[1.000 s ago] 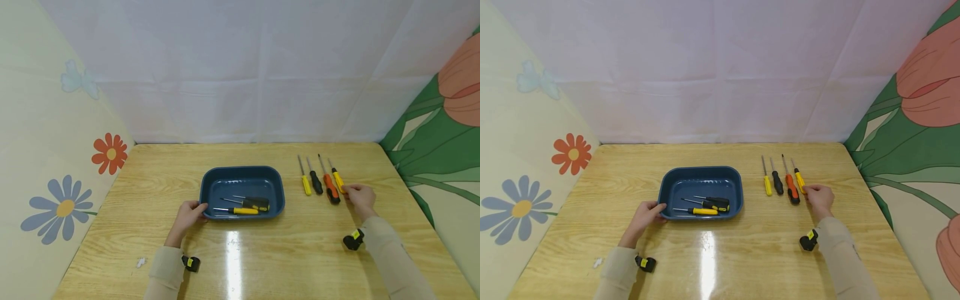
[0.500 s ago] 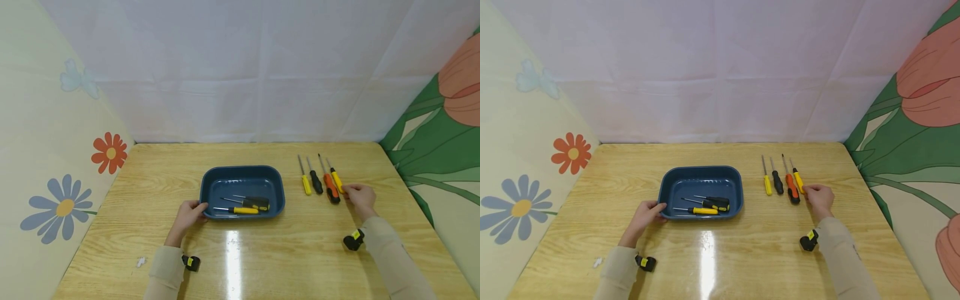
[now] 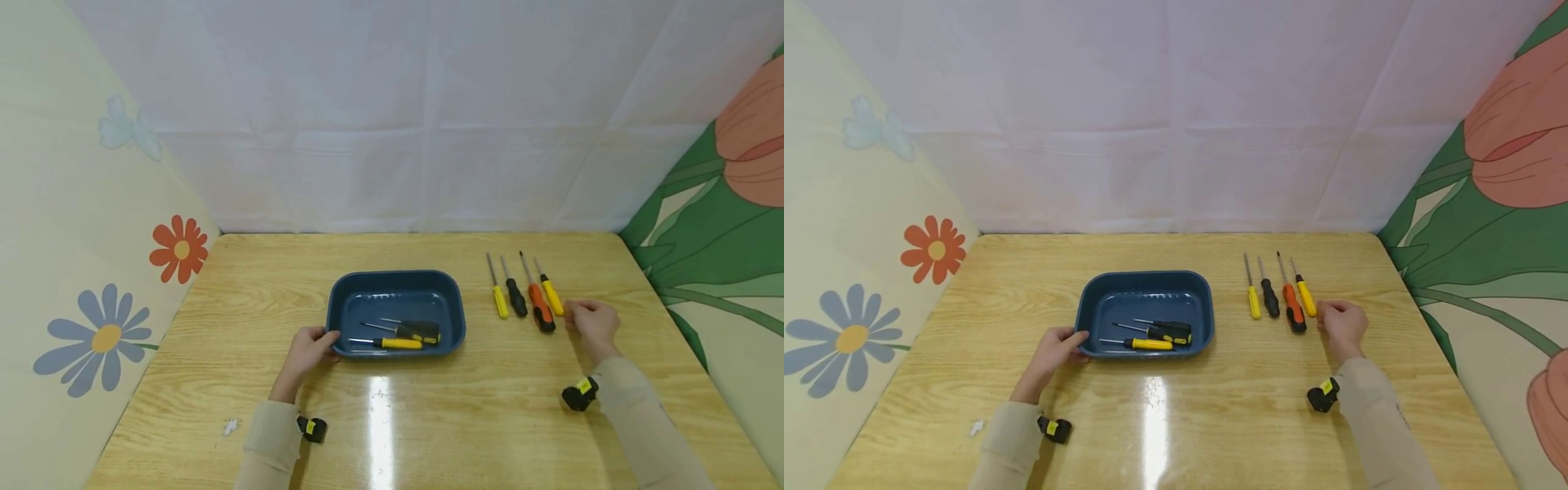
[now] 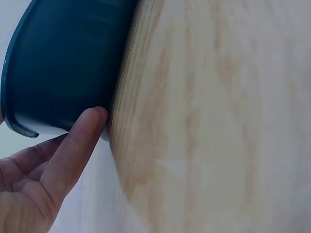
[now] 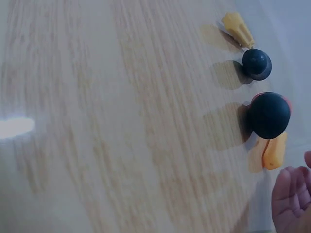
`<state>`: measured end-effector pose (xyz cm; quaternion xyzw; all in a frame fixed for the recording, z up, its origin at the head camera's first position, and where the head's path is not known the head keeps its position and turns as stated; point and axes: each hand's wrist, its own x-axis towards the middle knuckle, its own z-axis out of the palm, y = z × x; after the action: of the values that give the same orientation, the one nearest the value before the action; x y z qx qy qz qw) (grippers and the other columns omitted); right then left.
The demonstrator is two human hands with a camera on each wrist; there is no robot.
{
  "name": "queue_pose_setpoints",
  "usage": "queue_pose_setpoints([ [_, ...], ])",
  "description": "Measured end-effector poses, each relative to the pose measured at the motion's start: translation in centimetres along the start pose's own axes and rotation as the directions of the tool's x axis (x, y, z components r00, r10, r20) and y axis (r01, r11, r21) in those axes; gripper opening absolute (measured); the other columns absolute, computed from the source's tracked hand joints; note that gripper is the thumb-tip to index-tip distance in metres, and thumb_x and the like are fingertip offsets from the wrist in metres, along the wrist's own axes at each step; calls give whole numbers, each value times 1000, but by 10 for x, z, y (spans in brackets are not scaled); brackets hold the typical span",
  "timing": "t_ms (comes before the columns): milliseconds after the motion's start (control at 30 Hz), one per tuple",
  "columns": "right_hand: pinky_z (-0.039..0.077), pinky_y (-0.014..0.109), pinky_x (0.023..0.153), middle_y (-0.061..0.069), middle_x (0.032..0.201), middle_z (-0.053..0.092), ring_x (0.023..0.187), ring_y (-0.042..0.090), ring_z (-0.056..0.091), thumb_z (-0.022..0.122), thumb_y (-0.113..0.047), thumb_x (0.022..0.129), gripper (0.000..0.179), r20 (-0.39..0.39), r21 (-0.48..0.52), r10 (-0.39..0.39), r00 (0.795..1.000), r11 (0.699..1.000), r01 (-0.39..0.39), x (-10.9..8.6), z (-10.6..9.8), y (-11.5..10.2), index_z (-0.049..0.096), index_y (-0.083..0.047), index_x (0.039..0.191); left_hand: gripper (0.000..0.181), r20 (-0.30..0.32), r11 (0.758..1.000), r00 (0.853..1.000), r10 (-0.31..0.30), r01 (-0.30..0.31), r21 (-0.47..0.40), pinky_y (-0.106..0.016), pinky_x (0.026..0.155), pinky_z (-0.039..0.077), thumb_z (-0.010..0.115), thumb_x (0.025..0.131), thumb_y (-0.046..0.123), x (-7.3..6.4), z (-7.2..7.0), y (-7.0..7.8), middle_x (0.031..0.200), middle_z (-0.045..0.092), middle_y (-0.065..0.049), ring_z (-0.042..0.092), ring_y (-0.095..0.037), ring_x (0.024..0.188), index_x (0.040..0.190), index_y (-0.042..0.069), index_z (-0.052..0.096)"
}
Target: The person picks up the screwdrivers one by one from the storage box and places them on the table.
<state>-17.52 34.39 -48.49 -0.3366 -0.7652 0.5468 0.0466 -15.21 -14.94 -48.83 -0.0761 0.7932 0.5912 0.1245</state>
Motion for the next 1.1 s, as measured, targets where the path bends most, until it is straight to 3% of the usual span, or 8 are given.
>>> queue_pose_setpoints([
  [133, 51, 19, 47, -6, 59, 57, 52, 6, 55, 56, -15, 88, 22, 7, 72, -6, 1000, 997, 5, -2, -3, -3, 57, 2, 102, 26, 6, 1000, 1000, -3, 3, -3, -34, 58, 56, 54, 88, 10, 0, 0, 1, 74, 63, -13, 62, -22, 60, 95, -13, 62],
  [300, 51, 18, 50, -6, 66, 56, 54, 5, 56, 57, -14, 88, 18, 1, 146, -32, 999, 989, 31, -6, -5, -7, 58, 0, 100, 26, 4, 1000, 1000, -1, 1, -13, -34, 58, 56, 54, 87, 10, -1, -1, 1, 73, 63, -13, 62, -22, 59, 95, -13, 61],
  [500, 54, 19, 54, -4, 72, 61, 60, 7, 61, 63, -18, 85, 9, 39, 303, -157, 987, 943, 138, 18, -2, 19, 67, -11, 89, 26, -14, 999, 1000, 0, -1, -35, -36, 58, 56, 54, 88, 8, -2, 1, 3, 75, 63, -16, 63, -23, 60, 98, -16, 60],
  [633, 55, 22, 59, -1, 77, 66, 66, 10, 65, 65, -18, 85, 13, 139, 405, -237, 962, 900, 163, 32, 0, 33, 68, -9, 93, 27, -9, 999, 1000, -11, 11, -40, -36, 59, 56, 55, 88, 9, -2, 0, 5, 76, 64, -16, 63, -25, 62, 98, -16, 60],
  [700, 55, 24, 62, -1, 80, 67, 69, 11, 66, 65, -20, 84, 20, 193, 417, -256, 947, 895, 158, 35, 0, 35, 67, -6, 99, 27, 2, 999, 1000, -16, 16, -45, -38, 61, 56, 55, 88, 8, -4, -1, 8, 76, 64, -17, 64, -27, 63, 98, -16, 60],
  [900, 55, 31, 67, 0, 89, 68, 77, 16, 66, 70, -25, 80, 50, 315, 406, -274, 909, 904, 132, 35, 1, 32, 57, 4, 118, 26, 21, 999, 1000, -16, 17, -46, -40, 63, 56, 54, 88, 5, -13, -2, 24, 77, 63, -19, 64, -29, 65, 98, -18, 58],
  [1033, 55, 35, 70, 2, 94, 67, 82, 18, 66, 70, -20, 80, 51, 403, 391, -289, 868, 912, 122, 37, 2, 31, 54, 5, 121, 26, 24, 999, 1000, -13, 14, -48, -38, 61, 56, 54, 88, 6, -8, -2, 15, 76, 63, -18, 63, -27, 63, 98, -17, 59],
  [1100, 54, 36, 71, 2, 97, 66, 85, 18, 65, 68, -17, 81, 49, 457, 376, -299, 838, 919, 123, 38, 2, 31, 53, 5, 123, 27, 19, 999, 1000, -17, 18, -46, -38, 60, 56, 55, 88, 8, -4, -2, 9, 76, 64, -17, 64, -26, 62, 98, -16, 60],
])
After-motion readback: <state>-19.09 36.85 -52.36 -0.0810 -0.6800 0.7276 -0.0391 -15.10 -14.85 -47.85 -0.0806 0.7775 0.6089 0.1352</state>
